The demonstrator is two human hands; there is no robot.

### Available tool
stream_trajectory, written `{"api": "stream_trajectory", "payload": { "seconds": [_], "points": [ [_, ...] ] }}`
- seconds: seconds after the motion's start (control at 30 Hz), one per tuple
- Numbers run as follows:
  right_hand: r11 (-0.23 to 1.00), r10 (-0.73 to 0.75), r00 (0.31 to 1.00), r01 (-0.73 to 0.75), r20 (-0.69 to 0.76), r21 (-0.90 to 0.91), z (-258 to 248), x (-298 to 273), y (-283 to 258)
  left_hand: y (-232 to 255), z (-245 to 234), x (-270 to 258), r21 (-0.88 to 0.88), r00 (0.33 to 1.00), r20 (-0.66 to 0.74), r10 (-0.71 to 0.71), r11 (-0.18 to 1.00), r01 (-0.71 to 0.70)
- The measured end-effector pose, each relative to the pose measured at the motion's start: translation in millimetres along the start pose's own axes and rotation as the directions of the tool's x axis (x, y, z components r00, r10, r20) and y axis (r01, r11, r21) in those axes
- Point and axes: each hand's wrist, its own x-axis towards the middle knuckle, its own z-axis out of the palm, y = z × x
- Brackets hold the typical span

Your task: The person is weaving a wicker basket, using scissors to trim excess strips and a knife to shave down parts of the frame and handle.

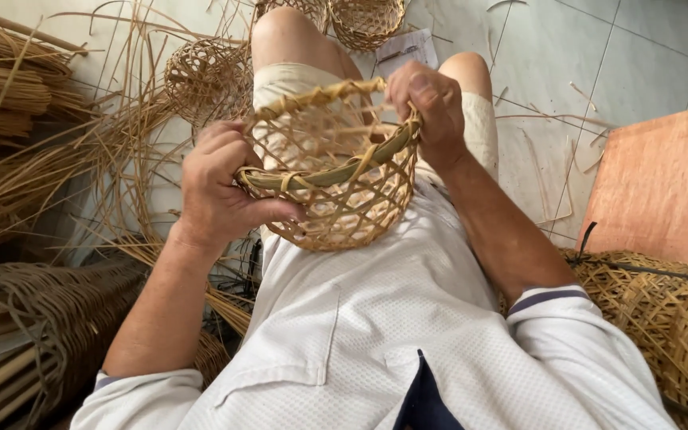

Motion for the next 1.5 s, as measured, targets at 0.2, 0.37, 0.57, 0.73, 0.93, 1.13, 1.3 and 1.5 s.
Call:
{"api": "stream_trajectory", "payload": {
  "seconds": [0.2,0.37,0.57,0.73,0.93,1.13,1.3,1.5],
  "points": [
    [0.987,-0.105,0.995,0.103,-0.004,-0.123,8,9,-47,30,-9,23,0.287,0.986,-0.062,0.157,0.949,-0.133],
    [0.945,-0.036,0.997,0.056,0.067,-0.323,14,-12,-47,37,2,17,0.327,0.993,0.089,0.083,0.939,-0.108],
    [0.984,0.006,1.0,-0.003,0.016,-0.179,5,-16,-45,16,-15,16,0.076,0.984,0.18,0.01,0.997,-0.024],
    [0.986,-0.043,0.998,0.048,0.039,-0.16,-5,-19,-22,3,-21,7,0.132,0.986,0.167,0.024,0.99,-0.047],
    [0.983,-0.02,0.996,0.036,0.087,-0.178,-10,-21,-28,23,-24,-4,0.165,0.995,0.1,0.02,0.986,-0.037],
    [0.995,-0.036,0.999,0.039,0.038,-0.097,-3,-12,-45,23,-36,-7,-0.184,0.993,0.101,-0.054,0.98,0.072],
    [0.988,-0.145,0.989,0.146,0.027,-0.055,5,-13,-53,27,-38,-11,-0.135,0.994,0.081,-0.075,0.987,0.086],
    [0.992,-0.062,0.983,0.08,0.172,-0.1,-20,-14,-23,31,-37,-5,0.179,0.984,0.178,-0.026,0.984,-0.006]
  ]
}}
